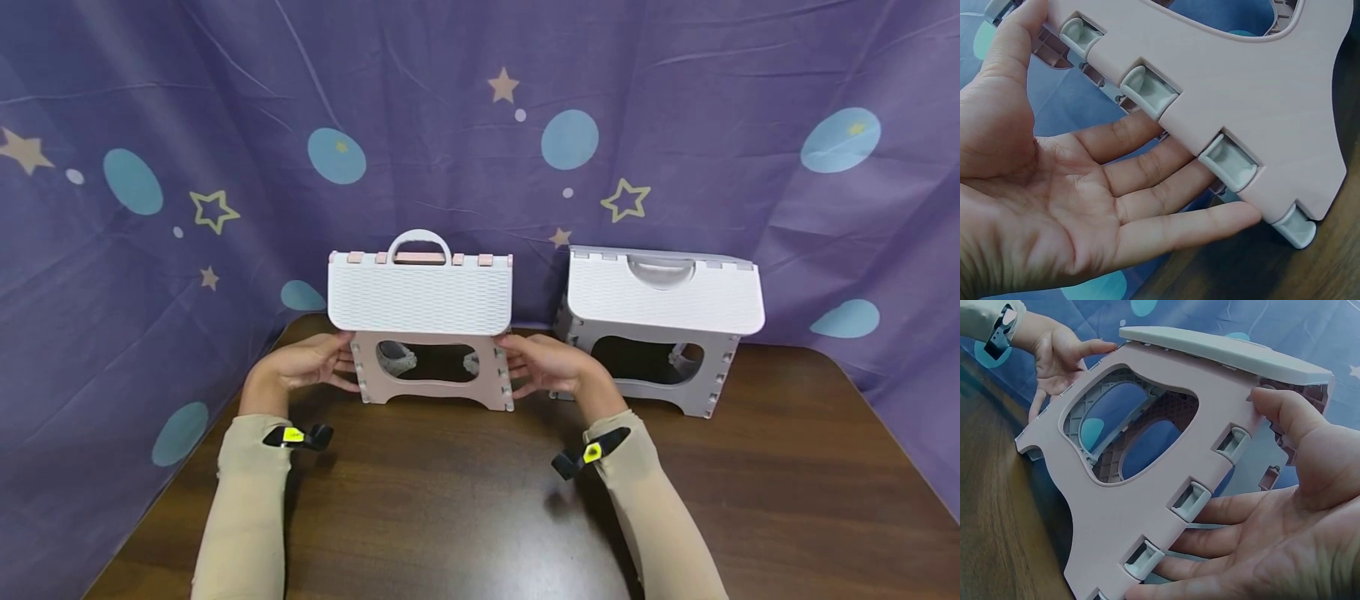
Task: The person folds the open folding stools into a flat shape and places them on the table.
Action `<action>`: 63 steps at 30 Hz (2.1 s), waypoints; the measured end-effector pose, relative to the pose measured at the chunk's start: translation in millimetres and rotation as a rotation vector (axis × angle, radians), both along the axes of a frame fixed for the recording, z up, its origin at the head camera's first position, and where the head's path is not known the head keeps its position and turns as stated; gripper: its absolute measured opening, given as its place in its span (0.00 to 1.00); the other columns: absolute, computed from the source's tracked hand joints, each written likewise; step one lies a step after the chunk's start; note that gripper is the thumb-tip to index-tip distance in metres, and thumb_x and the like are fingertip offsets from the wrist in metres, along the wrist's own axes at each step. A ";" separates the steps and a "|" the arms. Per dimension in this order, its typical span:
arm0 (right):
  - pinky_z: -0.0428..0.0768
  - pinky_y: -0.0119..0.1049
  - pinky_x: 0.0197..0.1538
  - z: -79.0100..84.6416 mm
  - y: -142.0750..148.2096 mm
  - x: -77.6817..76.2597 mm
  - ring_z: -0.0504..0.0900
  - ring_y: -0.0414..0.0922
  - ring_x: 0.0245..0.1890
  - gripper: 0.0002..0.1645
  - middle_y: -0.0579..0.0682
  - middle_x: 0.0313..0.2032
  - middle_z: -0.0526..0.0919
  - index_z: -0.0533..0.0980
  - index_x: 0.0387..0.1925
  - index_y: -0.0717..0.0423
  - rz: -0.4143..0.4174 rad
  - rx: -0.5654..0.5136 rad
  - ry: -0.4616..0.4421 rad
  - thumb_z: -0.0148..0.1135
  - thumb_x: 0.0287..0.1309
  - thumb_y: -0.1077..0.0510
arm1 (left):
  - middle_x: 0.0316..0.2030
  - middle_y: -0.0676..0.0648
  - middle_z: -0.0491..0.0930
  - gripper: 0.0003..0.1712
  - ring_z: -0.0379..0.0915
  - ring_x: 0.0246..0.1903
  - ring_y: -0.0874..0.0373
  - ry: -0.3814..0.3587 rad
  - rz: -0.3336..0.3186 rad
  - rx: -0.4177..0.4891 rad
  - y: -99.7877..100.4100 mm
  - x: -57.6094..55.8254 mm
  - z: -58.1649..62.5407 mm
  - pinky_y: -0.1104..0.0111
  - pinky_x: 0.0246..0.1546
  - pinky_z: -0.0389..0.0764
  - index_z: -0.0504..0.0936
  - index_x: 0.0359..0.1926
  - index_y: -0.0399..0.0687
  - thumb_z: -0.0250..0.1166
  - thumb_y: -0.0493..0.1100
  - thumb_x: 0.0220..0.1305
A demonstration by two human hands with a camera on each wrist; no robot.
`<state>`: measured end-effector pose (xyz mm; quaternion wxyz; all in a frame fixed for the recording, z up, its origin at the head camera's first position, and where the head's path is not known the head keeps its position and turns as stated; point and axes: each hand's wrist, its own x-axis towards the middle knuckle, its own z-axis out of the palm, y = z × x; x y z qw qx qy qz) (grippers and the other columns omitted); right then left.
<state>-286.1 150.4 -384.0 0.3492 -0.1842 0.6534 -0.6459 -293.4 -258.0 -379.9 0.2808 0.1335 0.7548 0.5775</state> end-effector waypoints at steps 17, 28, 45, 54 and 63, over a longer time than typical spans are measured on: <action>0.72 0.67 0.66 -3.3 2.0 -1.7 0.81 0.48 0.54 0.29 0.50 0.51 0.83 0.68 0.61 0.62 0.009 -0.009 0.010 0.45 0.78 0.42 | 0.60 0.34 0.74 0.52 0.77 0.57 0.45 0.004 0.019 -0.013 1.1 0.5 -0.4 0.39 0.61 0.77 0.59 0.71 0.26 0.49 0.71 0.73; 0.71 0.68 0.67 -2.1 -0.1 -1.5 0.79 0.51 0.57 0.35 0.59 0.58 0.78 0.62 0.67 0.68 0.002 -0.002 0.004 0.45 0.77 0.42 | 0.59 0.34 0.76 0.52 0.78 0.57 0.46 0.015 0.017 -0.020 1.3 0.2 -1.1 0.40 0.60 0.78 0.60 0.70 0.26 0.49 0.72 0.72; 0.70 0.70 0.67 -1.3 0.6 -1.5 0.80 0.50 0.56 0.35 0.53 0.54 0.82 0.63 0.66 0.69 0.012 -0.026 0.003 0.45 0.78 0.42 | 0.55 0.42 0.80 0.54 0.79 0.56 0.47 0.026 0.005 0.000 0.4 -3.2 -4.8 0.40 0.60 0.78 0.64 0.69 0.25 0.49 0.73 0.71; 0.72 0.68 0.66 -3.3 0.1 -2.0 0.81 0.49 0.54 0.31 0.51 0.51 0.84 0.68 0.62 0.68 0.008 -0.017 0.008 0.42 0.79 0.44 | 0.56 0.40 0.80 0.52 0.79 0.55 0.47 0.027 -0.001 -0.011 -1.7 -4.3 -6.8 0.41 0.60 0.79 0.64 0.68 0.26 0.49 0.72 0.72; 0.72 0.68 0.66 -0.5 -0.4 0.0 0.80 0.51 0.55 0.29 0.53 0.52 0.83 0.67 0.63 0.68 0.001 -0.014 -0.005 0.40 0.79 0.47 | 0.53 0.44 0.81 0.50 0.80 0.54 0.49 0.020 -0.025 0.005 -3.0 -1.9 -3.7 0.40 0.59 0.79 0.67 0.66 0.27 0.49 0.72 0.72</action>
